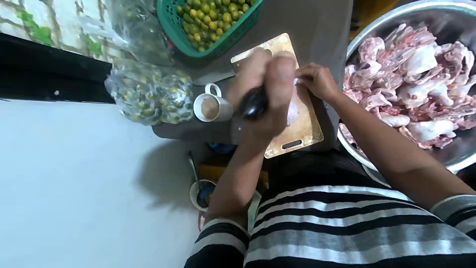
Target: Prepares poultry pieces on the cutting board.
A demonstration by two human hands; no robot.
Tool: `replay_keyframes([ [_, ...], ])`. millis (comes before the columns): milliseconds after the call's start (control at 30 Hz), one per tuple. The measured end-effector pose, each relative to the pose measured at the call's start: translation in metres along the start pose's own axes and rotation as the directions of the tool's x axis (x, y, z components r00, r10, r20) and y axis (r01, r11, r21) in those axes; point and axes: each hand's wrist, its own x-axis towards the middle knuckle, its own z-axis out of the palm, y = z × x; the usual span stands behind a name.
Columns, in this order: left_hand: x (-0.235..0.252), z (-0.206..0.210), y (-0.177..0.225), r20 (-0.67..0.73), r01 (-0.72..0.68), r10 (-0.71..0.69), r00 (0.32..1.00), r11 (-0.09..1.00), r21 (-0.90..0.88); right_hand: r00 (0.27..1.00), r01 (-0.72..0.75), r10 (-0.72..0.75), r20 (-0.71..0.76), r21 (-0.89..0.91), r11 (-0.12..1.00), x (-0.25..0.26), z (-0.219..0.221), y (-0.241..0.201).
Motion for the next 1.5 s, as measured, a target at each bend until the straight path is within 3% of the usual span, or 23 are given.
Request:
replay_keyframes([
  [100,-0.025,-0.006,-0.065,-0.023,0.169,-0.17,0.985,0.985,-0.033,0.999,0.029,-0.028,0.026,-0.016,0.999,0.001,0.0,0.0],
  [167,-0.02,-0.006,-0.06,0.003,0.162,-0.163,0.987,0.986,-0.047,1.0,0.026,-0.025,0.017,-0.028,0.999,0.002,0.001,0.0],
  [333,0.015,-0.001,0.001,0.032,0.05,-0.047,0.998,0.994,-0.096,1.0,0.015,-0.014,0.027,-0.025,1.0,0.001,0.002,0.0],
  [400,0.016,-0.002,-0.014,0.022,0.048,-0.046,0.999,0.994,-0.102,0.999,0.013,-0.012,0.038,-0.025,1.0,0.003,0.0,0.002],
  [500,-0.01,-0.008,-0.068,-0.001,0.164,-0.164,0.986,0.986,0.003,0.998,0.023,-0.021,0.056,-0.031,0.999,0.002,0.0,0.002],
  [567,-0.01,-0.006,-0.073,0.016,0.179,-0.179,0.984,0.984,0.006,0.999,0.027,-0.025,0.04,-0.03,0.999,0.002,0.0,0.003],
  [767,0.031,-0.003,-0.003,0.031,0.047,-0.042,0.999,0.986,-0.163,0.999,0.008,-0.007,0.036,-0.029,1.0,0.001,0.002,0.004],
  [833,0.031,-0.002,-0.014,0.031,0.047,-0.043,0.999,0.99,-0.132,0.999,0.018,-0.017,0.035,-0.037,0.999,0.003,0.001,0.004],
  [967,-0.005,-0.002,-0.081,0.021,0.175,-0.175,0.984,0.984,-0.019,0.999,0.03,-0.029,0.034,-0.045,0.999,0.004,0.0,0.001],
  [1067,-0.006,-0.004,-0.074,0.04,0.197,-0.195,0.98,0.979,-0.054,0.999,0.043,-0.042,0.035,-0.034,0.998,0.0,0.0,0.004],
  [1267,0.029,0.0,-0.022,0.056,0.068,-0.059,0.997,0.983,-0.169,0.998,0.059,-0.06,0.025,0.014,0.998,0.005,-0.004,0.008],
  [1400,-0.004,0.001,-0.076,0.023,0.204,-0.203,0.979,0.976,-0.079,0.998,0.037,-0.037,0.044,0.016,0.999,0.005,-0.003,0.007],
  [1500,-0.007,0.002,-0.081,0.048,0.227,-0.224,0.973,0.97,-0.081,0.998,-0.001,0.002,0.056,-0.012,1.0,0.004,-0.004,0.005],
])
